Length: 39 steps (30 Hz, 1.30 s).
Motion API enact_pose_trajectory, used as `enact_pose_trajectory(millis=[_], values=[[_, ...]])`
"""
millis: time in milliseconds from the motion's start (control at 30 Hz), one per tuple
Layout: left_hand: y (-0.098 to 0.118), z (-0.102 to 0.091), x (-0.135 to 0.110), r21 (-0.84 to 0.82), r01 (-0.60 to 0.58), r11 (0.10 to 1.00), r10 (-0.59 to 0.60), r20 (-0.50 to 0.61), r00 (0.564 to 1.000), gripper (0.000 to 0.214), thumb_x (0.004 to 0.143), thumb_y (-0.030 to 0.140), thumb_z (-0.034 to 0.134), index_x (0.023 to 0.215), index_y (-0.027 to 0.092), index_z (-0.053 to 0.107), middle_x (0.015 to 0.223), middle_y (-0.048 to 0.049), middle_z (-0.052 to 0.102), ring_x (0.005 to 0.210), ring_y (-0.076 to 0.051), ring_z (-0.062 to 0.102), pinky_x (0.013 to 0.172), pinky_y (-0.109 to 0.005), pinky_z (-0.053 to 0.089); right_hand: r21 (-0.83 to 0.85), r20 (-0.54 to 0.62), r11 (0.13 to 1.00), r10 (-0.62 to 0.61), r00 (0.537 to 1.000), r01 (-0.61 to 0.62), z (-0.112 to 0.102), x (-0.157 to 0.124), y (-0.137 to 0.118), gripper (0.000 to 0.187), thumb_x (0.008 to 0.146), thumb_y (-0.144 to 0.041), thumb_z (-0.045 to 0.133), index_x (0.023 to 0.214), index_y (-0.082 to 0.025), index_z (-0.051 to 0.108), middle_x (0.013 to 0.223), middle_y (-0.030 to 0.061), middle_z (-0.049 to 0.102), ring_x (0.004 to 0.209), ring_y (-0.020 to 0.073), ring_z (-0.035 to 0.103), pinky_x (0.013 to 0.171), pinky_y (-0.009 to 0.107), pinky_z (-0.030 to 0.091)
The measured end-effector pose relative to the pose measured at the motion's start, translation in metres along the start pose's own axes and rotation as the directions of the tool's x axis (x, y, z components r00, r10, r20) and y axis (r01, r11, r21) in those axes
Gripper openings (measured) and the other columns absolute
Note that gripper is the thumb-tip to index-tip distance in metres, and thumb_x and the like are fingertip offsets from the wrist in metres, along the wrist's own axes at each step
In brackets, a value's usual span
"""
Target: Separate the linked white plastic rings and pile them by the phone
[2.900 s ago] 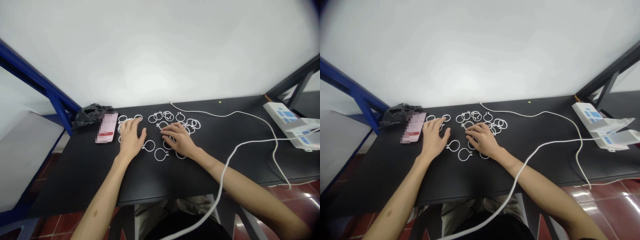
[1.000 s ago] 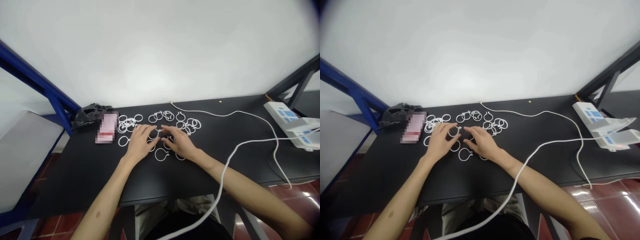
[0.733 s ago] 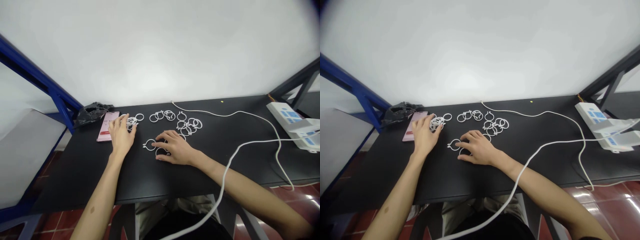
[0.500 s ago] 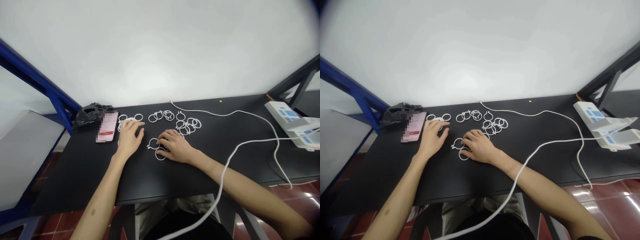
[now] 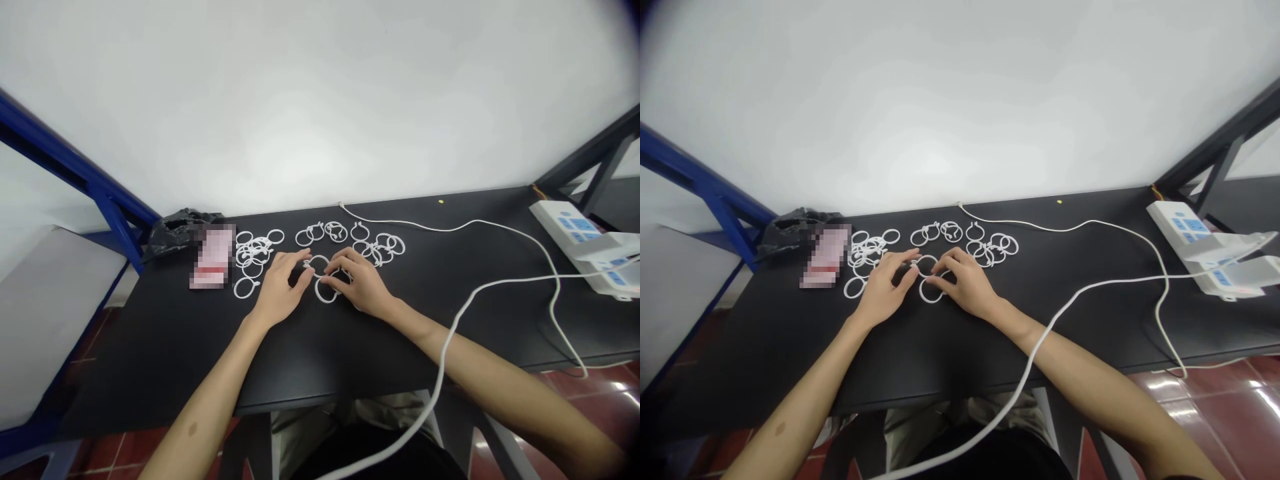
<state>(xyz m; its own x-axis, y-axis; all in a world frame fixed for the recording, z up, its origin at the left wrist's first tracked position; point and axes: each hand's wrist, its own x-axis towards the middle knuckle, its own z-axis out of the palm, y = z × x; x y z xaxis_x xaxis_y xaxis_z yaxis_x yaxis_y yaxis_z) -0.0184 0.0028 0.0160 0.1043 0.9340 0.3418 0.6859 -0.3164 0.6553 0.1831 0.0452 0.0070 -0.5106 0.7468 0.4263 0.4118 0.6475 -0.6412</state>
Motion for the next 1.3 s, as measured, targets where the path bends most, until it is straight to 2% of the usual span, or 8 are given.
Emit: enact_pose_trajectory(millis=[167,367,533,700,867,1000,1133,1300], values=[[0.001,0.005,-0.001,-0.191,0.133,0.973,-0.119,0.081,0.99,0.045,0.09,0.042,0.06,0.131,0.024,0.057,0.119,-0.0061,0.066,0.106,-0.021,0.06,0.097,-0.039,0.048,0.059,-0.015,0.996,-0.073,0.997,0.074,0.0,-0.002,-0.001,0.015,0.086,-0.034,0.069,0.092,-0.021,0.064,0.097,0.0047,0.06,0.09,0.0177,0.061,0.083,0.035,0.05],[-0.001,0.01,-0.001,-0.509,0.321,0.799,-0.243,0.215,0.946,0.052,0.084,0.044,0.068,0.131,0.026,0.058,0.121,-0.0062,0.067,0.1,-0.02,0.065,0.093,-0.036,0.05,0.094,-0.065,0.99,-0.099,0.993,0.105,0.0,-0.001,-0.004,0.015,0.086,-0.034,0.069,0.093,-0.021,0.063,0.098,0.0053,0.06,0.092,0.0177,0.061,0.082,0.034,0.051],[-0.001,0.01,0.0,-0.555,0.333,0.762,-0.236,0.242,0.941,0.05,0.083,0.043,0.069,0.129,0.026,0.059,0.123,-0.0062,0.066,0.099,-0.02,0.065,0.089,-0.034,0.051,0.102,-0.077,0.989,-0.099,0.992,0.107,-0.001,-0.001,-0.003,0.015,0.087,-0.034,0.068,0.094,-0.022,0.063,0.099,0.0055,0.06,0.093,0.0177,0.062,0.083,0.034,0.052],[-0.001,0.012,0.0,-0.542,0.273,0.795,-0.215,0.168,0.962,0.041,0.081,0.041,0.073,0.116,0.023,0.061,0.12,-0.0069,0.067,0.097,-0.02,0.065,0.087,-0.034,0.052,0.074,-0.011,0.992,-0.102,0.995,0.103,0.001,-0.001,-0.003,0.015,0.089,-0.035,0.065,0.096,-0.022,0.062,0.1,0.0062,0.062,0.094,0.0186,0.062,0.084,0.036,0.051],[-0.002,0.012,-0.001,-0.386,0.169,0.907,-0.182,0.004,0.983,0.038,0.082,0.036,0.072,0.114,0.023,0.055,0.11,-0.0053,0.069,0.093,-0.019,0.064,0.085,-0.034,0.051,-0.006,0.019,0.994,-0.112,0.994,0.112,0.0,-0.002,-0.005,0.019,0.092,-0.03,0.061,0.108,-0.021,0.06,0.102,0.0076,0.063,0.095,0.0205,0.061,0.084,0.038,0.052],[-0.003,0.01,-0.002,-0.01,0.008,1.0,-0.009,-0.108,0.994,0.037,0.083,0.032,0.07,0.117,0.022,0.057,0.1,-0.0048,0.066,0.091,-0.02,0.059,0.083,-0.036,0.05,-0.036,-0.034,0.989,-0.146,0.989,0.144,-0.002,-0.002,-0.008,0.025,0.094,-0.026,0.056,0.118,-0.021,0.055,0.105,0.0086,0.063,0.097,0.0206,0.06,0.084,0.038,0.052],[-0.003,0.01,-0.003,0.261,-0.144,0.954,0.168,-0.069,0.983,0.035,0.089,0.034,0.062,0.121,0.02,0.059,0.096,-0.0059,0.064,0.091,-0.022,0.054,0.085,-0.038,0.048,-0.05,-0.009,0.977,-0.207,0.978,0.206,-0.003,-0.002,-0.007,0.029,0.094,-0.024,0.055,0.123,-0.021,0.053,0.107,0.0091,0.063,0.094,0.0195,0.062,0.082,0.036,0.053],[-0.004,0.011,-0.004,0.325,-0.197,0.925,0.225,-0.05,0.973,0.039,0.089,0.042,0.061,0.12,0.018,0.063,0.085,-0.0055,0.064,0.084,-0.022,0.053,0.079,-0.037,0.047,-0.007,0.025,0.983,-0.185,0.982,0.186,-0.002,-0.002,-0.004,0.018,0.097,-0.023,0.05,0.112,-0.022,0.06,0.103,0.0069,0.066,0.088,0.0168,0.065,0.078,0.031,0.054]])
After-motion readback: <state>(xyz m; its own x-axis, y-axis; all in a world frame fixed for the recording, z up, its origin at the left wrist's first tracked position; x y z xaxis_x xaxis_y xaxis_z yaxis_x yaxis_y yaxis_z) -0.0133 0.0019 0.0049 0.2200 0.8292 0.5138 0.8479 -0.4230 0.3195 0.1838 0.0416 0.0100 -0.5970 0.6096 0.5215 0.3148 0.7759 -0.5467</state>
